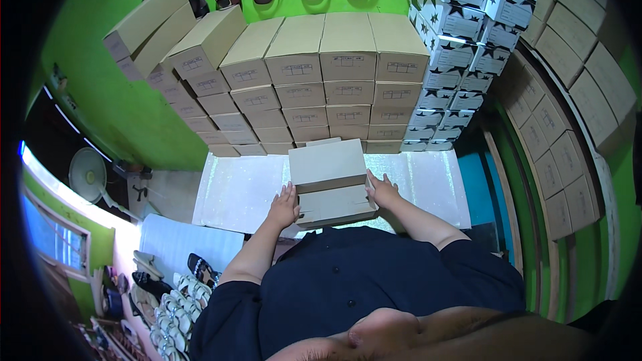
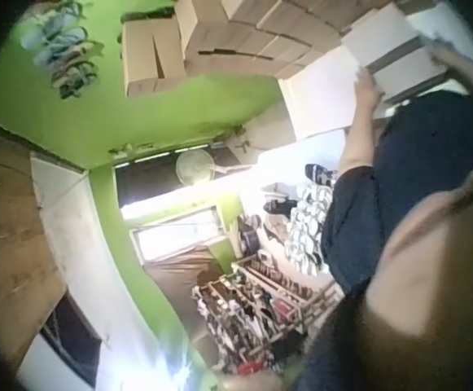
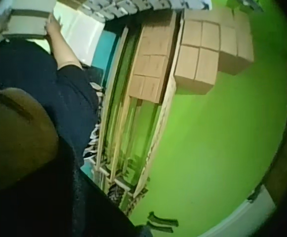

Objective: Packaging finished shoes into boxes and stacking them onto a shelf.

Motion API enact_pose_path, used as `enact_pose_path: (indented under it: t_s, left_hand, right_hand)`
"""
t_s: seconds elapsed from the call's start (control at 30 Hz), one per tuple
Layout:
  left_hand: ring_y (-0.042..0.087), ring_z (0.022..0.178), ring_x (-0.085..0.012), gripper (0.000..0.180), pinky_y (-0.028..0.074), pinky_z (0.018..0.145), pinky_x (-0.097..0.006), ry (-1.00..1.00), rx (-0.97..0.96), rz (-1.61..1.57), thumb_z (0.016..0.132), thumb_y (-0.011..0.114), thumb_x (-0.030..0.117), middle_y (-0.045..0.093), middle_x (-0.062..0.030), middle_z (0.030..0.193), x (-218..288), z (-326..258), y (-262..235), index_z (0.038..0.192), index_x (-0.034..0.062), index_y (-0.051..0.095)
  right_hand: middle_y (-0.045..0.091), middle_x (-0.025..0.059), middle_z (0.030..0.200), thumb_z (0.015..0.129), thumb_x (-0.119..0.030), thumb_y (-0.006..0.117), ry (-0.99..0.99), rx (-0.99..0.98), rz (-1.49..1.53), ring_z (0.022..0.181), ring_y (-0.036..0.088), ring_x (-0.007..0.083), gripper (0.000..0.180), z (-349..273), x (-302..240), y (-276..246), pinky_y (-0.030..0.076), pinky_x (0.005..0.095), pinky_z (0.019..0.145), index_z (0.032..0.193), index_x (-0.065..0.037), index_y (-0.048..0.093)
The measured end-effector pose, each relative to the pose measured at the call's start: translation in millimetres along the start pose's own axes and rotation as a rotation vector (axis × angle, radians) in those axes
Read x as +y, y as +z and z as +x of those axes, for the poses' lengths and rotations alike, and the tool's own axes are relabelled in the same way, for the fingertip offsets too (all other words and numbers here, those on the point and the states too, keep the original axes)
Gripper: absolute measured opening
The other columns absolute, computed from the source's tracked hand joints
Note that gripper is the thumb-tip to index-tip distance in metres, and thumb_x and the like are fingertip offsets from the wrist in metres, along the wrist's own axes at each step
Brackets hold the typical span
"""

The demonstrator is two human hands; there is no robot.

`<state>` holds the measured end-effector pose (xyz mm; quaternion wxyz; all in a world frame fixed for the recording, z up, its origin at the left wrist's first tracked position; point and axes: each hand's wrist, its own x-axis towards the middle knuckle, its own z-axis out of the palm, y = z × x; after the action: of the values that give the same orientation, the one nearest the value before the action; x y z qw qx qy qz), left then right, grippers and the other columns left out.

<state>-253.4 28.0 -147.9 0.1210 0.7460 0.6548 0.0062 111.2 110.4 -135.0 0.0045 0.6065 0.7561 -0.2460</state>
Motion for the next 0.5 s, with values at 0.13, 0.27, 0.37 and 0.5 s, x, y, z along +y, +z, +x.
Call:
enact_pose_path:
  t_s: [0.13, 0.27, 0.37, 0.5]
  left_hand:
    - [0.017, 0.151, -0.0327, 0.106, 0.022, 0.12, -0.05, -0.017, -0.082, -0.012, 0.082, 0.068, 0.055, 0.01, -0.0183, 0.164, 8, -1, -13, 0.157, 0.0041, 0.012]
    - [0.014, 0.152, -0.0322, 0.131, 0.019, 0.121, -0.049, -0.033, -0.166, 0.039, 0.068, 0.073, 0.07, 0.005, -0.0177, 0.165, 11, -5, -23, 0.157, 0.0038, 0.004]
    - [0.013, 0.152, -0.0324, 0.136, 0.019, 0.121, -0.049, -0.051, -0.177, 0.044, 0.065, 0.074, 0.073, 0.004, -0.0181, 0.165, 15, -6, -23, 0.157, 0.0035, 0.002]
    - [0.013, 0.152, -0.0328, 0.137, 0.018, 0.121, -0.048, -0.074, -0.176, 0.04, 0.065, 0.073, 0.074, 0.003, -0.0187, 0.165, 21, -5, -25, 0.157, 0.0031, 0.0]
  right_hand:
    - [0.037, 0.0118, 0.156, 0.1, -0.041, 0.049, -0.011, 0.008, -0.051, 0.147, 0.024, 0.0416, 0.073, 0, -1, 2, 0.024, 0.0676, 0.111, 0.159, -0.028, 0.008]
    - [0.029, 0.0103, 0.16, 0.096, -0.043, 0.055, 0.015, -0.006, -0.115, 0.148, 0.019, 0.0415, 0.08, -3, -9, -1, 0.022, 0.0676, 0.112, 0.159, -0.024, 0.009]
    - [0.018, 0.0079, 0.164, 0.09, -0.046, 0.062, 0.012, 0.03, -0.258, 0.15, 0.012, 0.0405, 0.088, -22, -23, -10, 0.016, 0.0696, 0.113, 0.159, -0.024, 0.011]
    - [0.019, 0.0051, 0.164, 0.086, -0.052, 0.063, -0.223, 0.164, -0.336, 0.152, 0.008, 0.0339, 0.09, -31, -14, -2, 0.002, 0.0748, 0.111, 0.158, -0.026, 0.017]
